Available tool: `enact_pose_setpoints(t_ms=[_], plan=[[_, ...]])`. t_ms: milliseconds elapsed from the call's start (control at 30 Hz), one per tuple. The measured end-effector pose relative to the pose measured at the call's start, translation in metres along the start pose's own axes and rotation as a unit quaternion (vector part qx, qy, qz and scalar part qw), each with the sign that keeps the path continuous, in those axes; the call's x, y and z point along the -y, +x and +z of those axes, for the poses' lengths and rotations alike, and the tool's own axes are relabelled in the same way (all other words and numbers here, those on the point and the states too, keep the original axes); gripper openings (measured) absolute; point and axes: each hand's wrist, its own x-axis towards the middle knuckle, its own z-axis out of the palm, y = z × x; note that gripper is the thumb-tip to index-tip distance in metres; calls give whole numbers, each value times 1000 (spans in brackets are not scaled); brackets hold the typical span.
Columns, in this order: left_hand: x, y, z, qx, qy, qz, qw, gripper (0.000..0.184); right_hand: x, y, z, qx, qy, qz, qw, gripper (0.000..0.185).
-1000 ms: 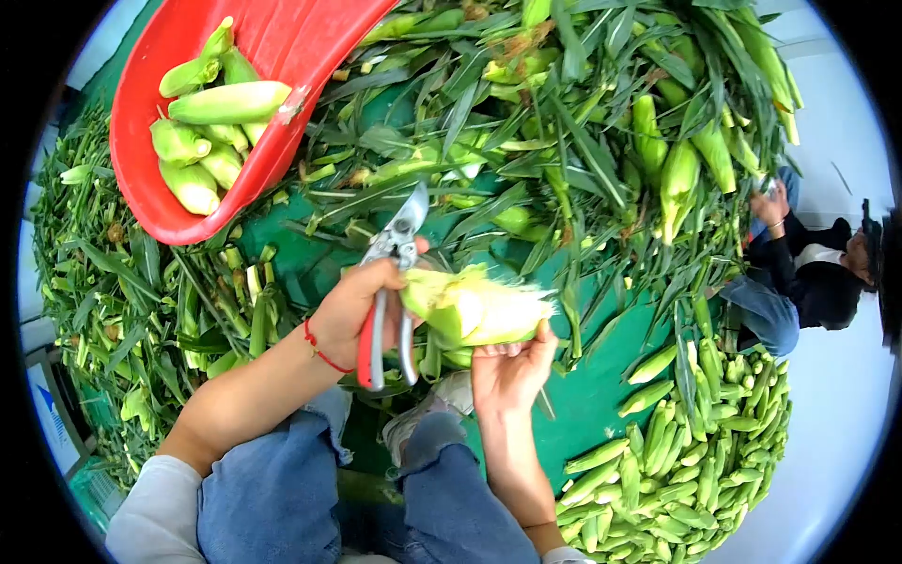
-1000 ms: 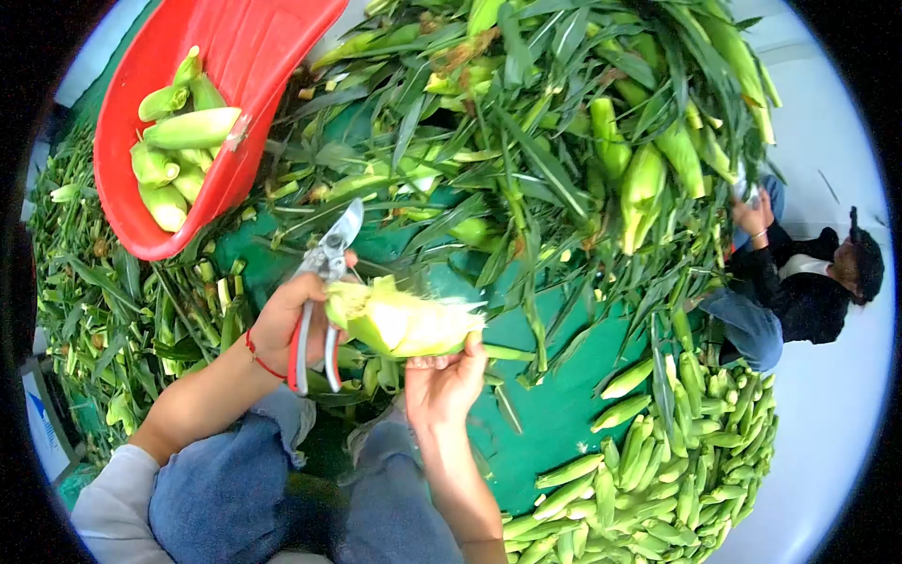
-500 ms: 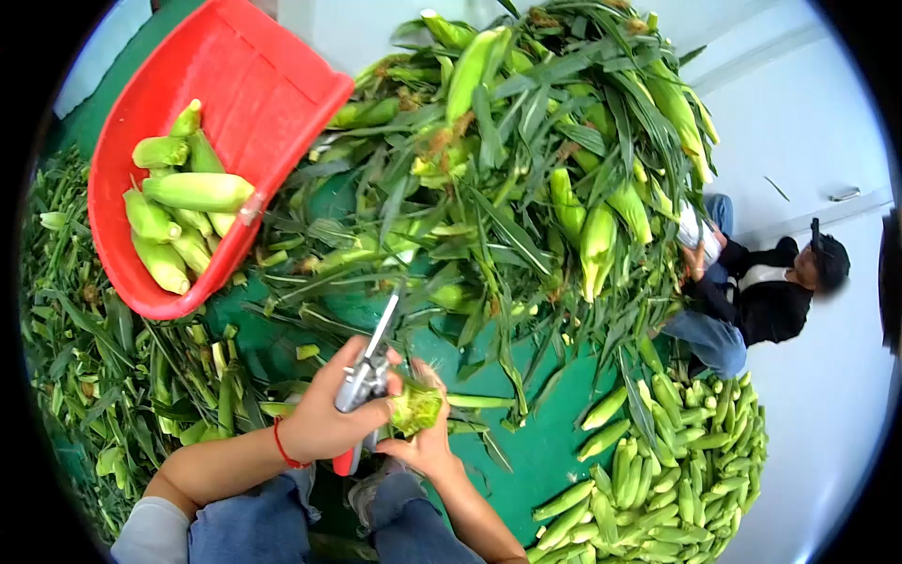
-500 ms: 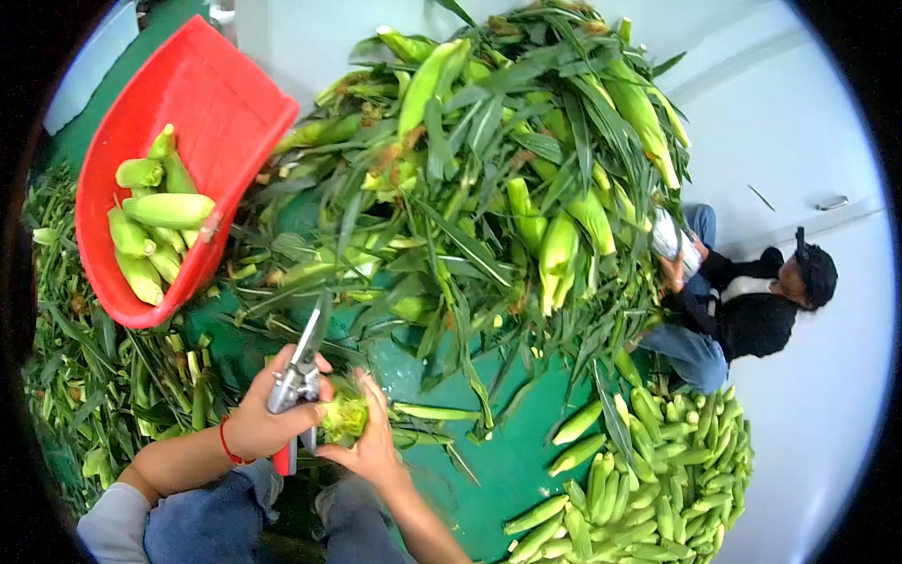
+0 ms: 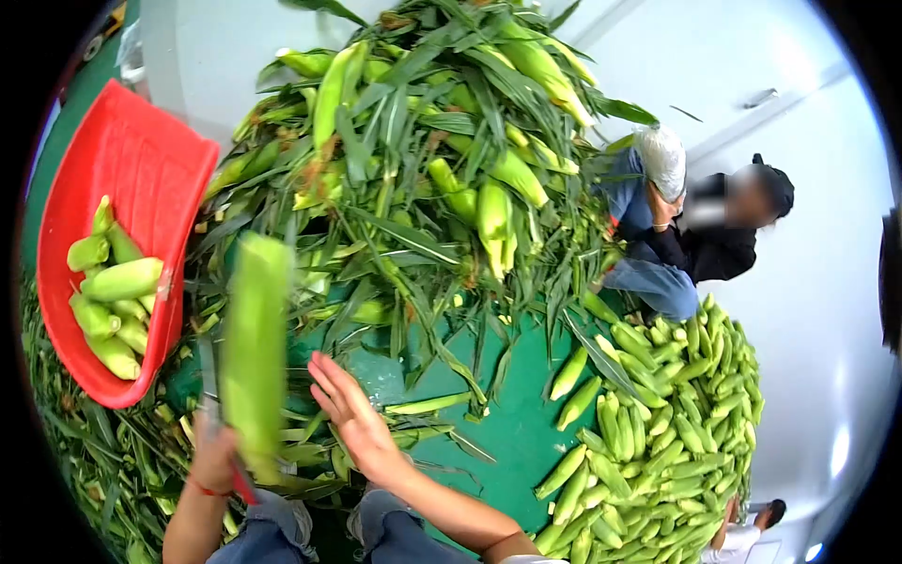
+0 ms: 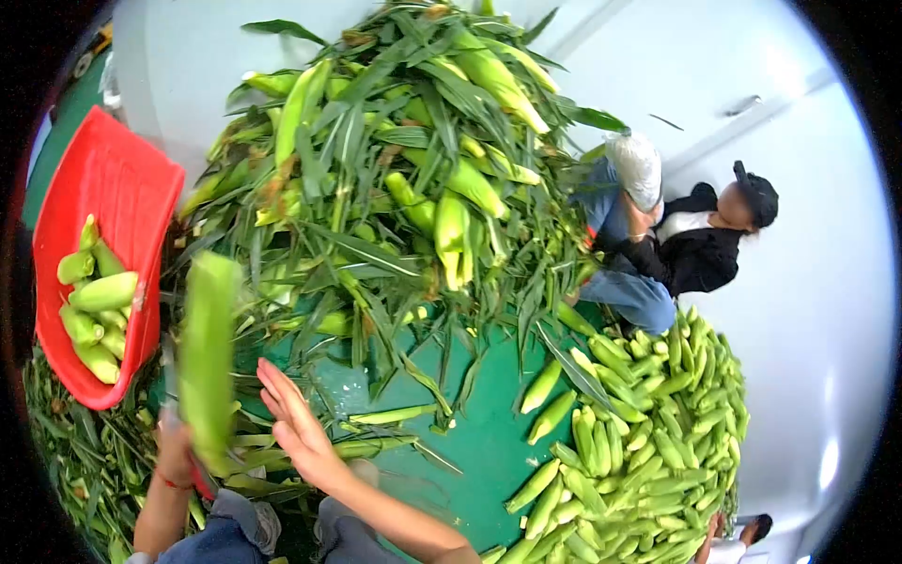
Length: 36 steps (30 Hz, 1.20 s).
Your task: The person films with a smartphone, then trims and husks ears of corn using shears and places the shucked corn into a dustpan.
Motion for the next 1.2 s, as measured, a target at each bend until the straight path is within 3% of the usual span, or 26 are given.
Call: enact_pose_setpoints(t_ms=[33, 133, 200, 233, 267, 333, 367, 433, 467, 533, 600, 633, 667, 733, 767, 800, 833, 867, 900, 933, 967, 1033, 1067, 1133, 1200], plan=[[-10, 5, -11, 13, -68, 51, 996, 58, 0, -2, -4, -22, -71, -16, 997, 66], [-47, 37, -53, -5, -203, 175, 963, 45, -16, -22, -33, -96, -78, 77, 989, 51], [-77, 58, -68, -15, -225, 205, 952, 44, -10, -37, -51, -208, -113, 94, 967, 38], [-76, 59, -88, -55, -264, 176, 947, 43, -12, -47, -71, -266, -158, 79, 948, 33], [-92, 49, -53, -130, -331, 129, 926, 43, 4, -55, -88, -319, -266, 74, 907, 30], [-74, 33, -55, -40, -237, 149, 959, 45, 52, -67, -134, -387, -473, 8, 791, 25], [-68, 23, -43, -53, -171, 101, 979, 55, 90, -66, -173, -334, -621, -108, 701, 26], [-54, 3, -37, -73, -97, 42, 992, 63, 181, -37, -200, -328, -841, -166, 397, 57], [-50, -5, -32, -86, -76, 15, 993, 65, 222, -17, -200, -336, -875, -178, 301, 67], [-43, -12, -38, -89, -38, -23, 995, 65, 280, 16, -198, -244, -946, -123, 175, 55], [-45, -19, -41, -107, -59, -53, 991, 60, 292, 36, -241, -89, -985, -76, 130, 38], [-51, -26, -40, -109, -64, -54, 991, 58, 281, 34, -253, -9, -993, 33, 113, 24], [-56, -34, -41, -125, -68, -47, 989, 56, 265, 29, -275, 67, -985, -45, 150, 21], [-62, -56, -50, -117, -48, -12, 992, 53, 247, 16, -279, 82, -968, 67, 226, 24], [-62, -69, -58, -121, -48, 1, 992, 53, 247, 13, -259, 56, -948, 162, 268, 21], [-62, -82, -63, -111, -46, 8, 993, 53, 253, 12, -226, -35, -921, 173, 348, 20], [-64, -97, -71, -134, -35, 5, 990, 52, 264, 13, -202, -110, -898, 177, 387, 20], [-63, -112, -79, -157, -37, 11, 987, 51, 274, -5, -227, -97, -852, -40, 513, 15], [-60, -129, -87, -177, -39, 14, 983, 51, 289, -13, -231, -164, -847, -35, 504, 16], [-54, -141, -94, -194, -42, 19, 980, 50, 305, -13, -261, -186, -823, -191, 501, 18], [-49, -153, -99, -204, -55, 16, 977, 48, 318, -6, -241, -198, -790, -340, 470, 20], [-37, -172, -104, -205, -84, -4, 975, 48, 380, -12, -199, -299, -671, -202, 648, 18], [-36, -182, -105, -207, -98, -14, 973, 47, 393, -1, -180, -277, -667, -304, 621, 20], [-29, -194, -106, -160, -170, -68, 970, 45, 421, 13, -178, -259, -674, -364, 588, 20], [-32, -196, -102, -116, -212, -124, 962, 46, 427, 30, -115, -261, -610, -336, 669, 17]])
